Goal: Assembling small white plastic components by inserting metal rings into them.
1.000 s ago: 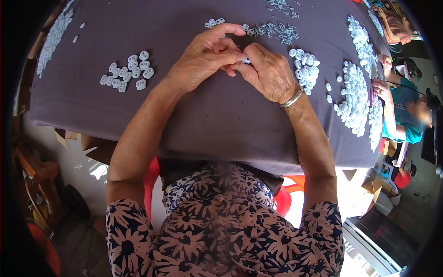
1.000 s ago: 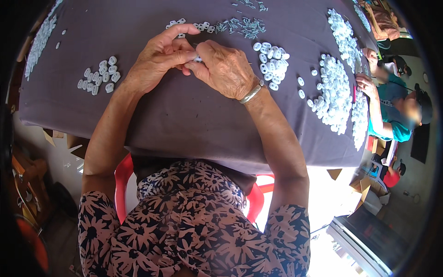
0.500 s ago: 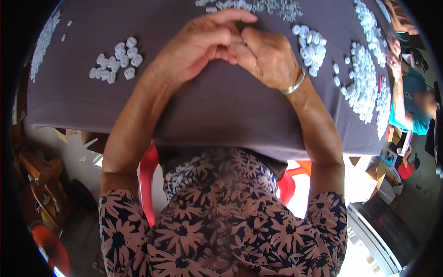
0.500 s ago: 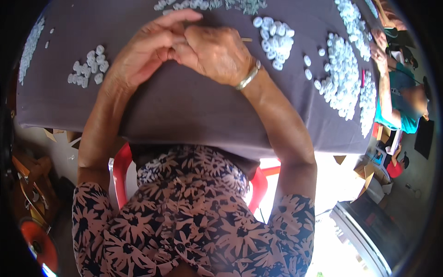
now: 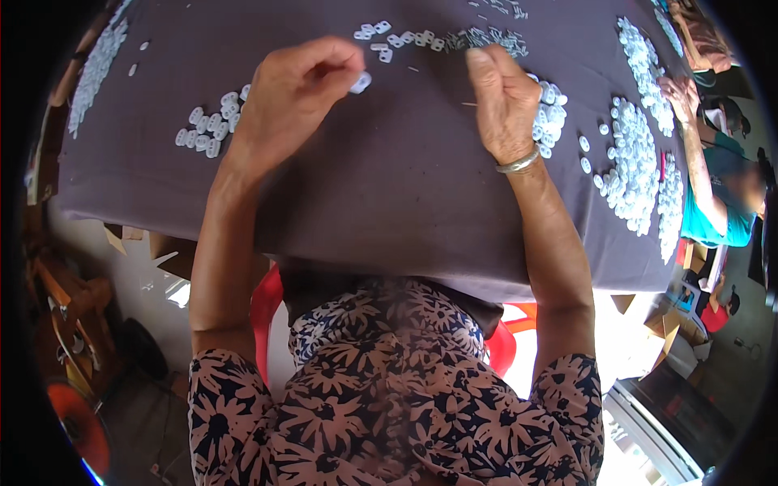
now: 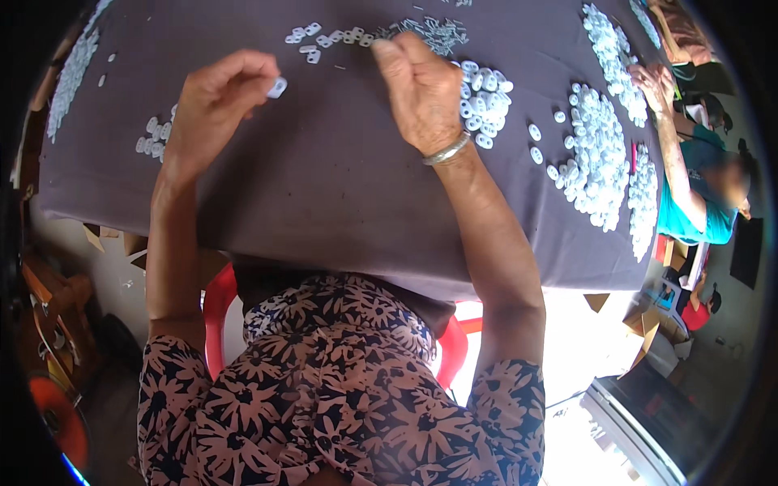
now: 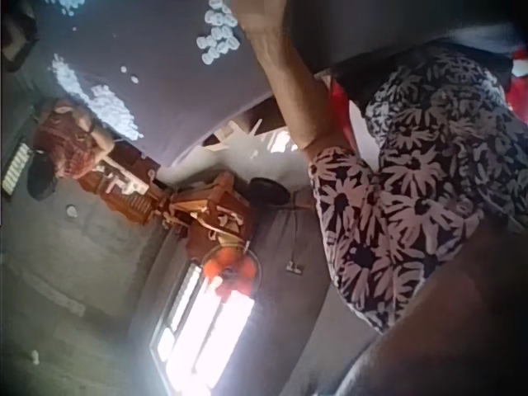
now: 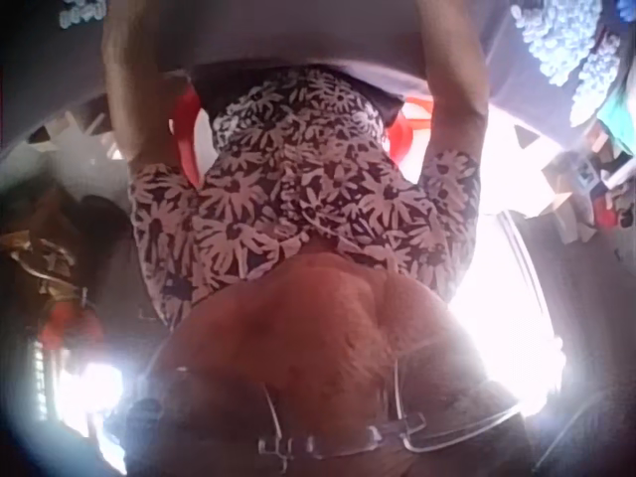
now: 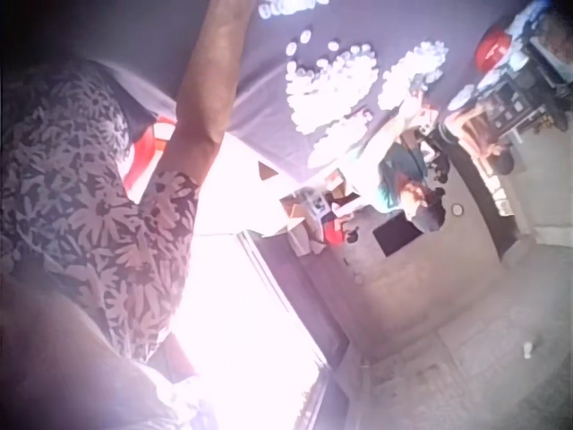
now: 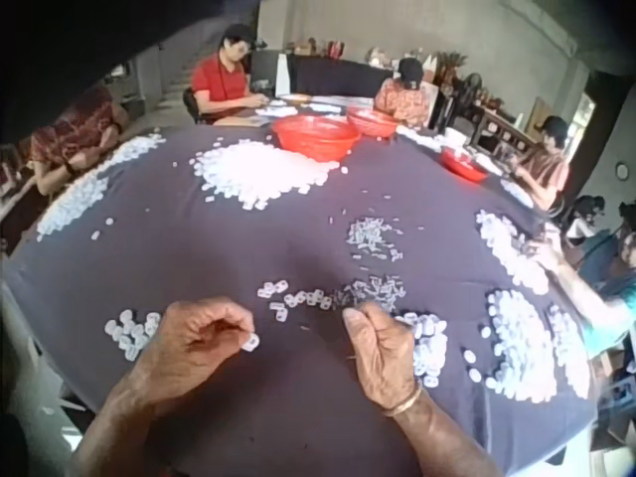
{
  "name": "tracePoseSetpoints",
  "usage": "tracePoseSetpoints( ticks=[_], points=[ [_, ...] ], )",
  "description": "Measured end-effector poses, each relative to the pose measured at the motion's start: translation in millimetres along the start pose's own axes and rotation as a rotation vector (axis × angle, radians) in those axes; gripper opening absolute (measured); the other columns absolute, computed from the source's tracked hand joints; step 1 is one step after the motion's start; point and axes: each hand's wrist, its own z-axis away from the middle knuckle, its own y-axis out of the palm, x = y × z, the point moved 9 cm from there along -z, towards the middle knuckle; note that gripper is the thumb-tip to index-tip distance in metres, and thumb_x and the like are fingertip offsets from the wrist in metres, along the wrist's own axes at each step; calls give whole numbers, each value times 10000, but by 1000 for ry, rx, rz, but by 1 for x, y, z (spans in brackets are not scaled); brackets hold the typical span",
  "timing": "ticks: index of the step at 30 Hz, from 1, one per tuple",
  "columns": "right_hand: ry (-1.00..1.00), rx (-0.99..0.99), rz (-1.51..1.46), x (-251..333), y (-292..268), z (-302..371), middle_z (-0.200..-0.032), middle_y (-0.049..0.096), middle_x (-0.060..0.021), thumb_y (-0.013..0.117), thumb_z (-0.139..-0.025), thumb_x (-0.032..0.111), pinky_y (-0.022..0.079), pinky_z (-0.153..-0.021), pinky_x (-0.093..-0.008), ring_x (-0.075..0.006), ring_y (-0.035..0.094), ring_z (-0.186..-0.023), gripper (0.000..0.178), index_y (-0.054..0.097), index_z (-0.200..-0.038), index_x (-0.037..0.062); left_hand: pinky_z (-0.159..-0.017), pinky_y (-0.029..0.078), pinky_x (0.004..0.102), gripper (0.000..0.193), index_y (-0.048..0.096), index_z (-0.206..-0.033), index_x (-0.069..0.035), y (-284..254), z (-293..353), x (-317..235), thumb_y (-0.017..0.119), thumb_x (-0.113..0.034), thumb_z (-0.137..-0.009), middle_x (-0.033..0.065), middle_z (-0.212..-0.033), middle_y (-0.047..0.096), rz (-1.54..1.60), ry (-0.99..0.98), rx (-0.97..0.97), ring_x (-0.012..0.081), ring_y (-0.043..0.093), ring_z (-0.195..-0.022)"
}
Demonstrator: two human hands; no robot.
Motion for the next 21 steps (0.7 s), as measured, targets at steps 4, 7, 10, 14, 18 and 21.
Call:
tracePoseSetpoints(
  ticks=[4,7,10,14,18,21],
  points=[
    [-22,-130,-19,-12,-15,-7,-646,479,44,571,-958,160,352,-521,-192,-31,400,-584,229,569,-793,2,-606,481,307,88,624,-916,-27,-32,27,3,609,-25,-829,80,-809,618,-451,68,-94,169,604,-669],
    [-77,-112,88,-15,-8,-5,-671,519,33,620,-917,83,392,-553,-176,-33,453,-615,93,624,-882,-3,-610,486,319,84,614,-901,-16,-48,37,15,614,-7,-818,88,-821,602,-535,-4,-103,232,615,-689],
    [-134,-57,170,-9,0,-6,-768,597,0,655,-867,14,443,-585,-185,-48,523,-646,84,652,-950,7,-613,490,323,94,617,-903,-14,-59,41,4,628,-4,-810,90,-828,597,-662,70,-232,223,618,-704],
    [-221,75,305,6,18,-7,-824,607,-38,663,-827,-16,480,-617,-225,-107,577,-685,105,654,-927,12,-616,494,329,99,623,-905,-18,-46,30,-13,634,-7,-808,91,-826,599,-468,157,-283,227,624,-708],
    [-236,193,381,8,40,-7,-835,601,-64,685,-788,0,492,-643,-288,-190,600,-726,144,654,-926,20,-635,492,342,126,625,-915,-30,-6,7,-26,623,-6,-791,98,-832,617,-336,233,-182,264,626,-721],
    [-285,239,470,10,51,-8,-857,599,-81,689,-766,40,490,-688,-359,-266,600,-786,142,634,-897,28,-680,496,362,138,617,-910,-34,13,-13,-28,601,-1,-776,102,-841,627,-319,277,-156,288,625,-743]
  ],
)
